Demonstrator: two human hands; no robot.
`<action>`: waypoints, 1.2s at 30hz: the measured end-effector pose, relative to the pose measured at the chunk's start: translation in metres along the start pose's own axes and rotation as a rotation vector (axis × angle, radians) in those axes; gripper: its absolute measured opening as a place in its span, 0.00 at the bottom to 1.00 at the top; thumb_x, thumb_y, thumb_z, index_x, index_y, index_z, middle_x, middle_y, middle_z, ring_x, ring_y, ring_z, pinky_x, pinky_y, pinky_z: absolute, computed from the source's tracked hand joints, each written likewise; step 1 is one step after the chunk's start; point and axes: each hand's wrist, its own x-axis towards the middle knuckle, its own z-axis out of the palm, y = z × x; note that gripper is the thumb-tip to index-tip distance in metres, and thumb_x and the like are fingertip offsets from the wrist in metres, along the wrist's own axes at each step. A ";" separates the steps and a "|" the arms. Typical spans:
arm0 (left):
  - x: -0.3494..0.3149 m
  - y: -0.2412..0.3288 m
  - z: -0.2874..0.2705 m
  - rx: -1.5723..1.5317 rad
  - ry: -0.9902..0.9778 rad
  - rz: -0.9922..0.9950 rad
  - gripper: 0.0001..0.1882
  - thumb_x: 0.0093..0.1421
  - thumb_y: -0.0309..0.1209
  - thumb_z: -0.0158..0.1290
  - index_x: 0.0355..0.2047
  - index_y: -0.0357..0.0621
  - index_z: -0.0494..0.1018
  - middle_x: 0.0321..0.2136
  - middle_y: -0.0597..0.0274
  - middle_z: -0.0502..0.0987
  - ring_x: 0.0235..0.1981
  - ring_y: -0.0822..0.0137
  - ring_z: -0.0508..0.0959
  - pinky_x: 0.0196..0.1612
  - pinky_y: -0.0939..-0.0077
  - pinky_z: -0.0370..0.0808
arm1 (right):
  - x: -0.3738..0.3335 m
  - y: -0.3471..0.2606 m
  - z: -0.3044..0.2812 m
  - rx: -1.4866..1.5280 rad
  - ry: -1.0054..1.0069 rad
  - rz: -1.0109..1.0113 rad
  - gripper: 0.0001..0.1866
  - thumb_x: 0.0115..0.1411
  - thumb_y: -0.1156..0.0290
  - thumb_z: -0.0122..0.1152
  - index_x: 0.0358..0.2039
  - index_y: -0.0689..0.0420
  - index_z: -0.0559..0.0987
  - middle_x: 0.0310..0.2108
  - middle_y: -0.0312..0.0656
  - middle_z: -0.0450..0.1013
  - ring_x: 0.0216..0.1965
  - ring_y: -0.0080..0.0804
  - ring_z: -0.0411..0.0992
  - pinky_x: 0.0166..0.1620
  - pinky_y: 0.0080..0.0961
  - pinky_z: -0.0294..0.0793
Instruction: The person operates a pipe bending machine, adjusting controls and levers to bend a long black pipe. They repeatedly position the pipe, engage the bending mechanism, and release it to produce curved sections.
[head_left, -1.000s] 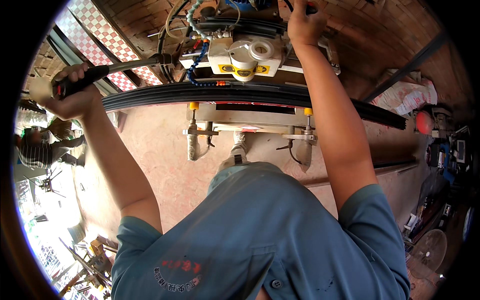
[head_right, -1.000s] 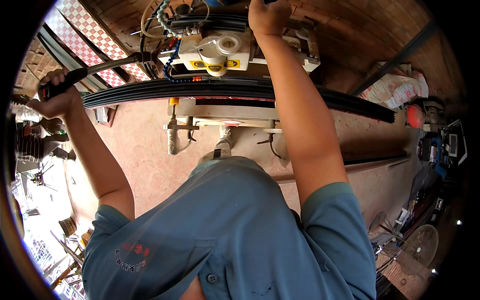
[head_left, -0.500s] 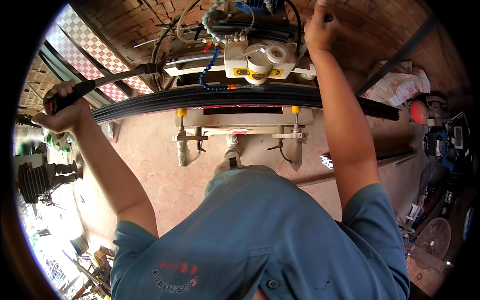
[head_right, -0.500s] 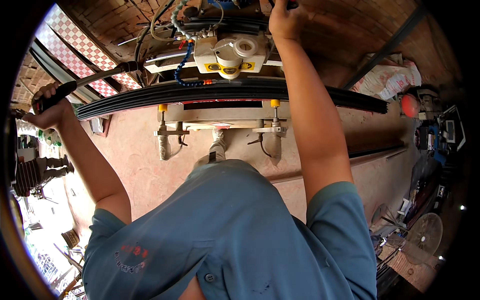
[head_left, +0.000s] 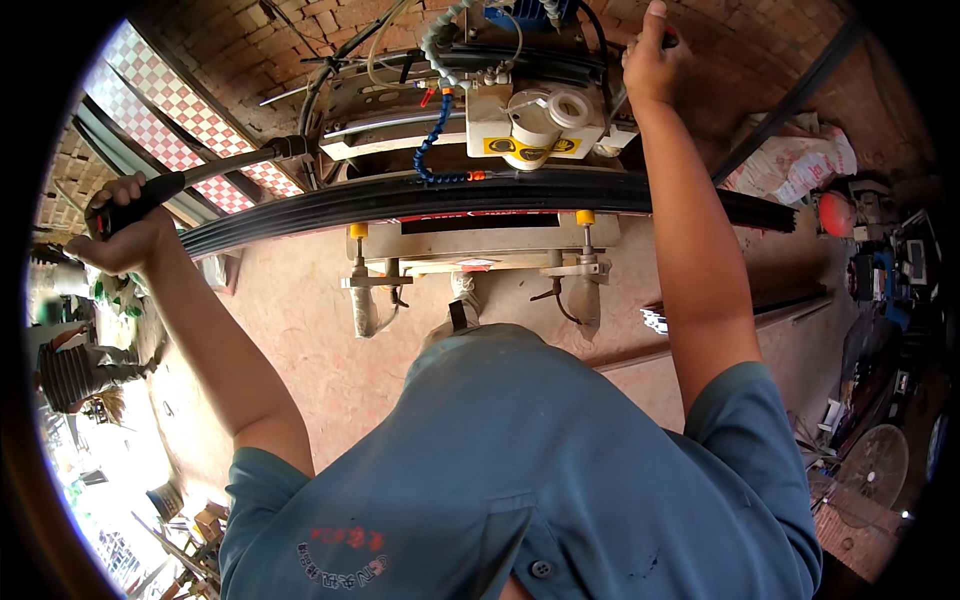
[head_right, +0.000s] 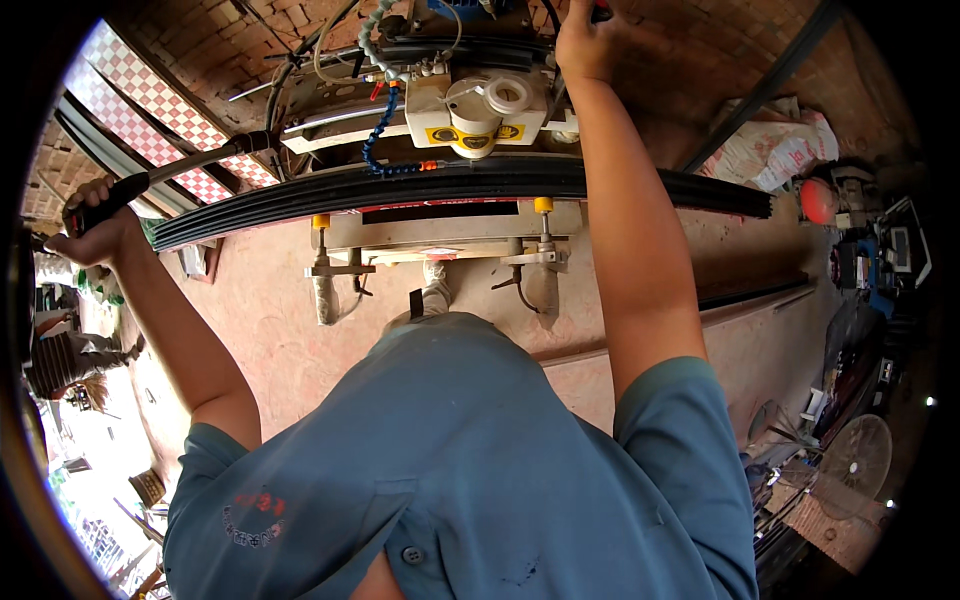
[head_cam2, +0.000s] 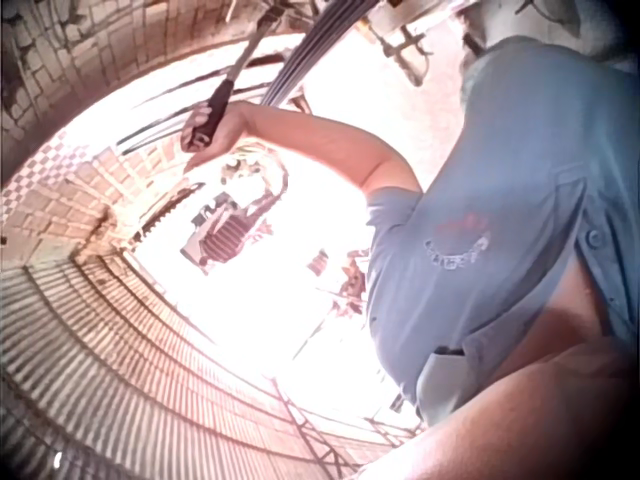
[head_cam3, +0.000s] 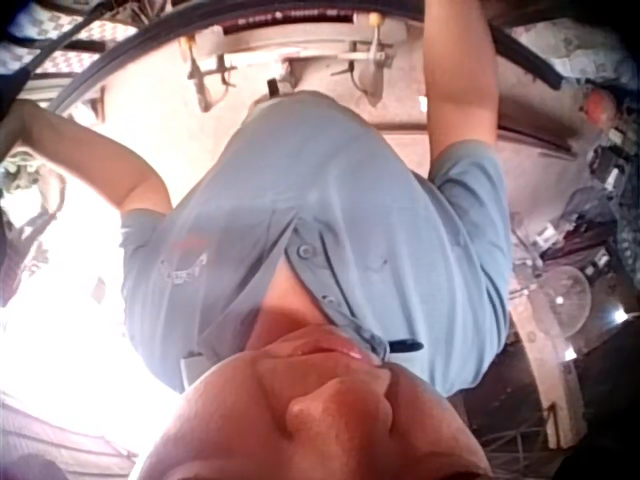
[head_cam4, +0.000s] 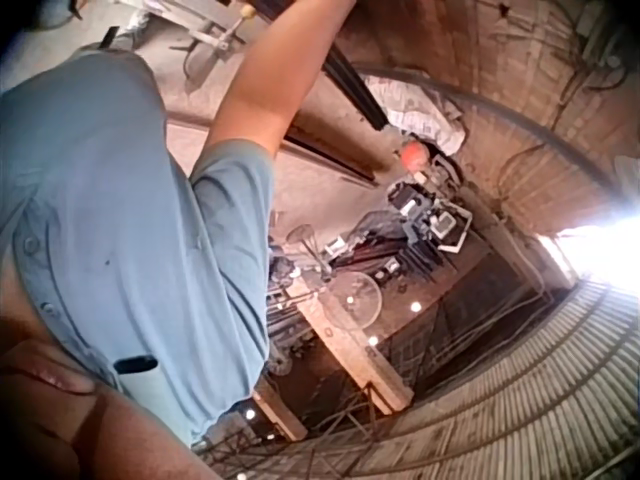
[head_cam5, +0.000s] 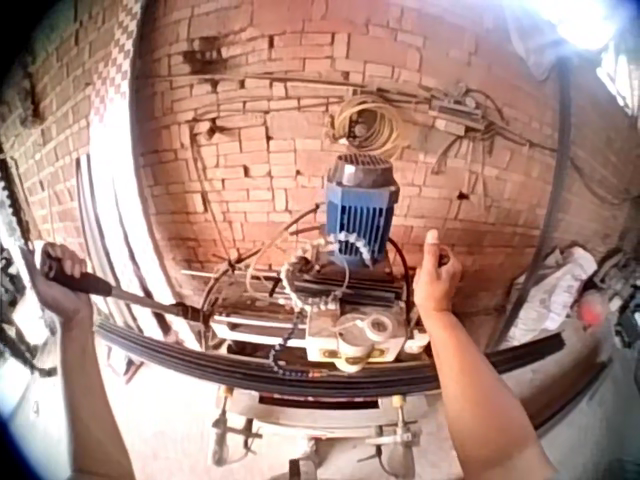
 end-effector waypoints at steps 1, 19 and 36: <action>0.003 -0.001 -0.006 -0.002 -0.009 -0.003 0.41 0.58 0.73 0.30 0.22 0.44 0.67 0.17 0.59 0.64 0.21 0.61 0.65 0.35 0.61 0.66 | -0.001 -0.003 0.001 -0.020 0.008 -0.031 0.29 0.68 0.49 0.58 0.16 0.58 0.73 0.11 0.32 0.64 0.15 0.23 0.63 0.22 0.28 0.61; -0.022 0.006 0.006 -0.004 0.022 0.038 0.40 0.60 0.72 0.31 0.21 0.46 0.68 0.17 0.60 0.65 0.21 0.63 0.66 0.33 0.63 0.66 | -0.005 0.008 -0.006 0.317 -0.135 0.265 0.26 0.66 0.46 0.60 0.21 0.53 0.67 0.14 0.32 0.63 0.13 0.23 0.61 0.17 0.24 0.60; -0.065 0.015 -0.013 -0.105 0.041 0.013 0.37 0.62 0.67 0.34 0.19 0.45 0.67 0.15 0.61 0.59 0.21 0.62 0.63 0.33 0.61 0.68 | -0.016 -0.005 -0.010 0.297 -0.122 0.315 0.27 0.65 0.48 0.62 0.21 0.53 0.64 0.14 0.31 0.60 0.14 0.23 0.60 0.18 0.25 0.60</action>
